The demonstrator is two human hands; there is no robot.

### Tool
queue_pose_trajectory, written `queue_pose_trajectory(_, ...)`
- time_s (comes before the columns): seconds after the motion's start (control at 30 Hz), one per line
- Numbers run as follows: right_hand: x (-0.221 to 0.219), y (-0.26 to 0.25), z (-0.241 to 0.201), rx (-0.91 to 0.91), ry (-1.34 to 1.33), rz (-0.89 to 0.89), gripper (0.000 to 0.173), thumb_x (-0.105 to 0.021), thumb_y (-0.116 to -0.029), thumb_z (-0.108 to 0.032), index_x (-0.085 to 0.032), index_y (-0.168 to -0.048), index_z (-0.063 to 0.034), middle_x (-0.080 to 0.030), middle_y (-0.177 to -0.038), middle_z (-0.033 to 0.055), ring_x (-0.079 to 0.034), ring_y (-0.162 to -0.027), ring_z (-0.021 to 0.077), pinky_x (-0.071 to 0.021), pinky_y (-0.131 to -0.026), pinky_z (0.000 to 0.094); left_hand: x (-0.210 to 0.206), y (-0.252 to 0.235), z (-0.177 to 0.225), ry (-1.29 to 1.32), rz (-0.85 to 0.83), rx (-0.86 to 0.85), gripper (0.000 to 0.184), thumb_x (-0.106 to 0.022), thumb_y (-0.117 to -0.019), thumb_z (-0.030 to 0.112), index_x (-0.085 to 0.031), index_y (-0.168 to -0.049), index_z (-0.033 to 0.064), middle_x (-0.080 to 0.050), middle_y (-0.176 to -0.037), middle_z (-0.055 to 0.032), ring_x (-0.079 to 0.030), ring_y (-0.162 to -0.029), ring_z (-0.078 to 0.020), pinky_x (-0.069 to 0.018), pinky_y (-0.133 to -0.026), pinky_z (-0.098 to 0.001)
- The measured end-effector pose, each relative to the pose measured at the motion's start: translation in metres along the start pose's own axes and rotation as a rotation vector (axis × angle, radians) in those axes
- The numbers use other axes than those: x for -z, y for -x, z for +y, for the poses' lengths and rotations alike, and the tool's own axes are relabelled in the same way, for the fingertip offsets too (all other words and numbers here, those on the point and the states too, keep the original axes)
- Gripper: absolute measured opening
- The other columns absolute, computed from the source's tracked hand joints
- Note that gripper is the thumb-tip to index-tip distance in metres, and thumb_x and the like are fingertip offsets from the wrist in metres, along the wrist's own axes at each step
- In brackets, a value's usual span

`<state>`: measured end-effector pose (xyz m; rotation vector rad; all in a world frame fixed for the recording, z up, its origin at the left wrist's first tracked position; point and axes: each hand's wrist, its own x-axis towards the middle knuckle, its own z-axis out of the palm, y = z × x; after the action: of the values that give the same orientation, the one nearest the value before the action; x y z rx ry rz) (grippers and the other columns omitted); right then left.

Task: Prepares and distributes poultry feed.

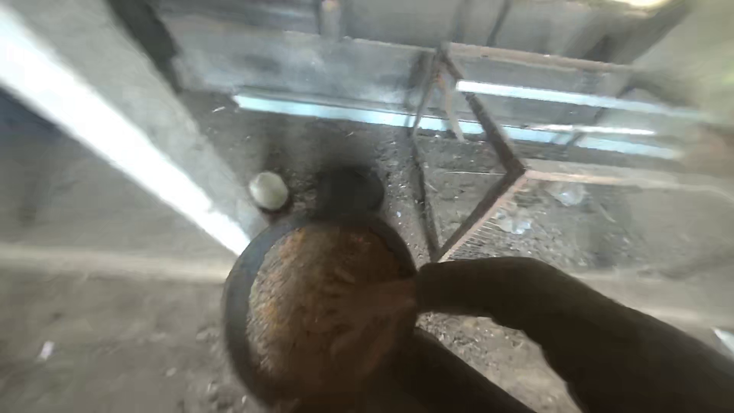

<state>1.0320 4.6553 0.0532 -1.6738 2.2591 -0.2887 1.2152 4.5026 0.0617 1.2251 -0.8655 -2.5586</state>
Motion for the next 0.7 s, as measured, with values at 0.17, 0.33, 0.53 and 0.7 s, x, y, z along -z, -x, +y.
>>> queue_pose_trajectory(0.17,0.081,0.012,0.036,-0.199,-0.057,0.081,0.056,-0.055,-0.0997,-0.056,-0.054,-0.15,-0.0306,-0.038,-0.164,0.0035,-0.024,-0.156,0.0314,-0.0134,-0.122,0.0688,0.064,-0.051,-0.049,0.024,-0.119,-0.286,0.013,-0.056,-0.0764,0.016,-0.067,-0.076,0.0222,-0.073,-0.073,0.0031,-0.07,-0.066,-0.0066,-0.06,-0.06,-0.029)
queue_pose_trajectory(0.33,0.062,-0.013,0.066,-0.459,-0.139,0.046,0.092,-0.059,-0.0852,-0.078,-0.038,-0.16,-0.0283,-0.024,-0.168,0.0178,-0.016,-0.156,0.0415,-0.015,-0.122,0.0676,0.036,-0.061,-0.033,0.001,-0.062,-0.235,0.019,-0.048,-0.0734,0.008,-0.061,-0.083,0.0182,-0.072,-0.072,0.0038,-0.07,-0.065,-0.0064,-0.0599,-0.059,-0.0281)
queue_pose_trajectory(0.53,0.011,-0.015,0.087,-0.581,-0.275,0.099,0.078,-0.054,-0.0929,-0.071,-0.043,-0.157,-0.0276,-0.026,-0.169,0.0106,-0.018,-0.157,0.0344,-0.0125,-0.124,0.066,0.037,-0.107,-0.054,-0.084,-0.057,-0.111,0.022,-0.052,-0.0683,0.007,-0.061,-0.087,0.0157,-0.072,-0.072,0.0032,-0.07,-0.063,-0.0078,-0.0593,-0.056,-0.0293)
queue_pose_trajectory(0.7,-0.048,0.006,0.141,-0.751,-0.425,0.151,0.066,-0.052,-0.099,-0.056,-0.047,-0.154,-0.0206,-0.039,-0.162,0.0136,-0.029,-0.152,0.0367,-0.0175,-0.123,0.063,0.025,-0.154,-0.074,-0.257,0.043,0.097,0.022,-0.052,-0.0705,0.004,-0.055,-0.091,0.0128,-0.067,-0.066,0.004,-0.065,-0.056,-0.0056,-0.0561,-0.05,-0.0259)
